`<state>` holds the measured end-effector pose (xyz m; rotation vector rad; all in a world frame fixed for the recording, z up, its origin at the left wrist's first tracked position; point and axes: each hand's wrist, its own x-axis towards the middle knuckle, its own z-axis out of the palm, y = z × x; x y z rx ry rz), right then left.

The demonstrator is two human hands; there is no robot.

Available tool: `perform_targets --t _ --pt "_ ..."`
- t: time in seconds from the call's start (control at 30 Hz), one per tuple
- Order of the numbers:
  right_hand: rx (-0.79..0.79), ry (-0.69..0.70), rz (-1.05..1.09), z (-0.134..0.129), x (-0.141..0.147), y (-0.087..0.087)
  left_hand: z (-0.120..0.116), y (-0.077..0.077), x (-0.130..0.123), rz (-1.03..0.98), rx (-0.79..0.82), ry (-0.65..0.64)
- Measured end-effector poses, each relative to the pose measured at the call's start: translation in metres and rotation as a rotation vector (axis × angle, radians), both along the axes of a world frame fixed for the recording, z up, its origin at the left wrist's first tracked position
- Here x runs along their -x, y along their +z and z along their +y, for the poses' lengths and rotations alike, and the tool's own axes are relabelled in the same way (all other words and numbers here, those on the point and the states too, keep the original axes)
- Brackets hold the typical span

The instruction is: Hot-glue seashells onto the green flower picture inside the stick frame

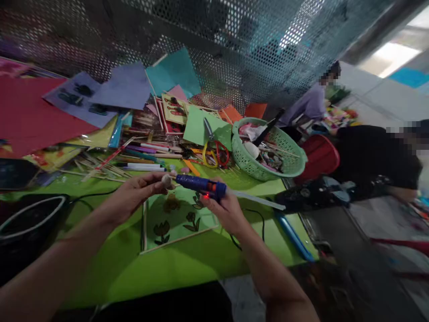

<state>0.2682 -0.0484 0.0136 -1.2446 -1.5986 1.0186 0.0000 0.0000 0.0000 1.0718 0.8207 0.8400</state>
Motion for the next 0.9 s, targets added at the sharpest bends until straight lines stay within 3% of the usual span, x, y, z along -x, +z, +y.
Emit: perform_targets --t 0.9 --pt "-0.059 0.002 -0.117 -0.0021 0.0045 0.0062 0.0031 -0.0017 -0.0026 -0.102 0.046 0.048"
